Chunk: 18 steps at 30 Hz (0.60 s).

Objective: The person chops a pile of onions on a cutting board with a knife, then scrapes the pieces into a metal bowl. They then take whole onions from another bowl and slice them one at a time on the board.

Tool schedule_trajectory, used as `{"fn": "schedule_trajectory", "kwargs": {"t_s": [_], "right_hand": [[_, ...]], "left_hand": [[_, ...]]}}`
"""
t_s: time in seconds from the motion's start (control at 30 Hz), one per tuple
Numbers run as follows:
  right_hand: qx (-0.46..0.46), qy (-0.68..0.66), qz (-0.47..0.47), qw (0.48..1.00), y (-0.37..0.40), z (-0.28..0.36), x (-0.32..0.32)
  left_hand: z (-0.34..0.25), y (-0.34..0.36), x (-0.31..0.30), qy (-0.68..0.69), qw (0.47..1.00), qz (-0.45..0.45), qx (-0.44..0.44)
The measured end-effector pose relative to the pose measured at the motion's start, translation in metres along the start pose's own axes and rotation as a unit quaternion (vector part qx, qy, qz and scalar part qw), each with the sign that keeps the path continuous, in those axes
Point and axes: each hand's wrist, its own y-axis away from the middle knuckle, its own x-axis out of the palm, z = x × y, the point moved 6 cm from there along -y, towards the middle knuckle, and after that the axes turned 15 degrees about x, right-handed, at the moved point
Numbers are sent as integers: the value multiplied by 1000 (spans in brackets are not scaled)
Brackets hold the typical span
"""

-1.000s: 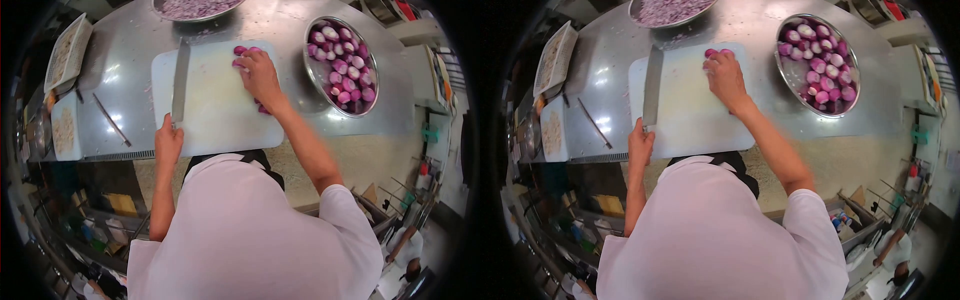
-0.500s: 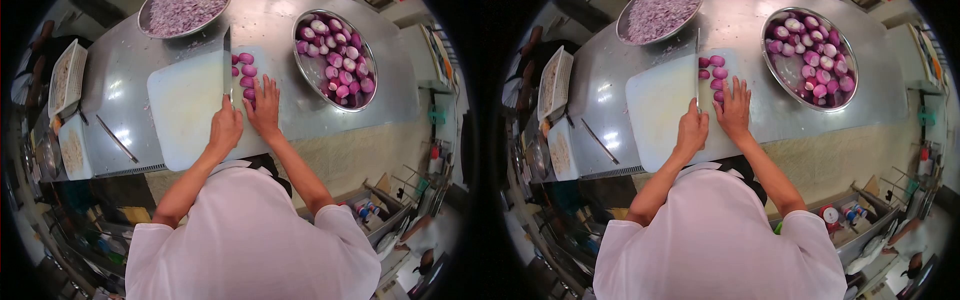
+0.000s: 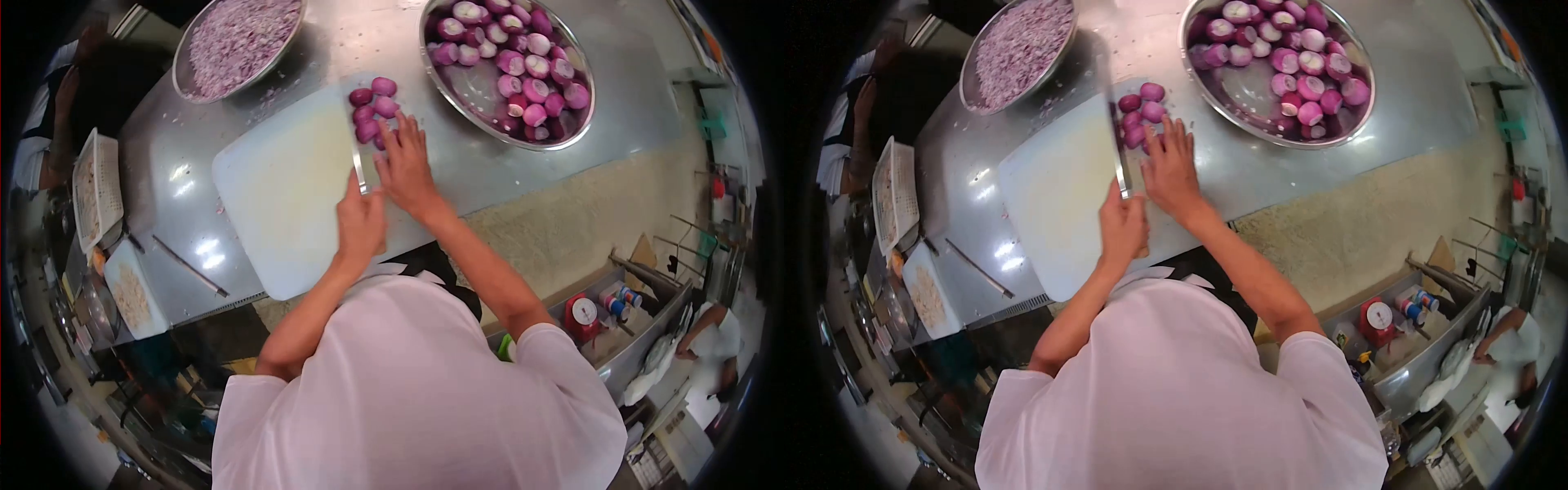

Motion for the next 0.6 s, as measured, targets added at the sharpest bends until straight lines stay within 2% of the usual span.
{"fn": "schedule_trajectory", "kwargs": {"t_s": [0.03,0.07,0.13,0.17,0.23,0.3,0.33,0.37,0.4,0.47,0.57,0.6], "right_hand": [[-8,-5,-26,1000,0,12,-23],[-5,3,-31,999,-1,19,-42],[-27,-162,3,986,-7,29,-78],[-70,-146,-74,984,-15,29,-104],[30,-100,-91,990,-43,-1,-152],[130,19,-122,984,-83,-61,-184],[140,152,-73,976,-96,-79,-191],[147,283,-25,948,-106,-95,-197],[139,283,-25,949,-113,-112,-197],[78,437,52,895,-117,-153,-170],[35,462,107,880,-122,-180,-156],[25,462,108,880,-124,-171,-155]], "left_hand": [[3,2,-2,94,994,-15,-51],[4,6,-10,107,991,-26,-75],[7,14,-25,124,987,-36,-98],[11,20,-35,115,986,-53,-109],[17,27,-57,108,984,-75,-119],[20,30,-72,83,990,-41,-103],[19,30,-76,86,990,-47,-100],[16,31,-80,72,991,-37,-103],[14,32,-83,57,992,-29,-107],[11,33,-87,62,992,-32,-103],[10,37,-94,73,991,-27,-106],[11,39,-96,79,991,-18,-108]]}}
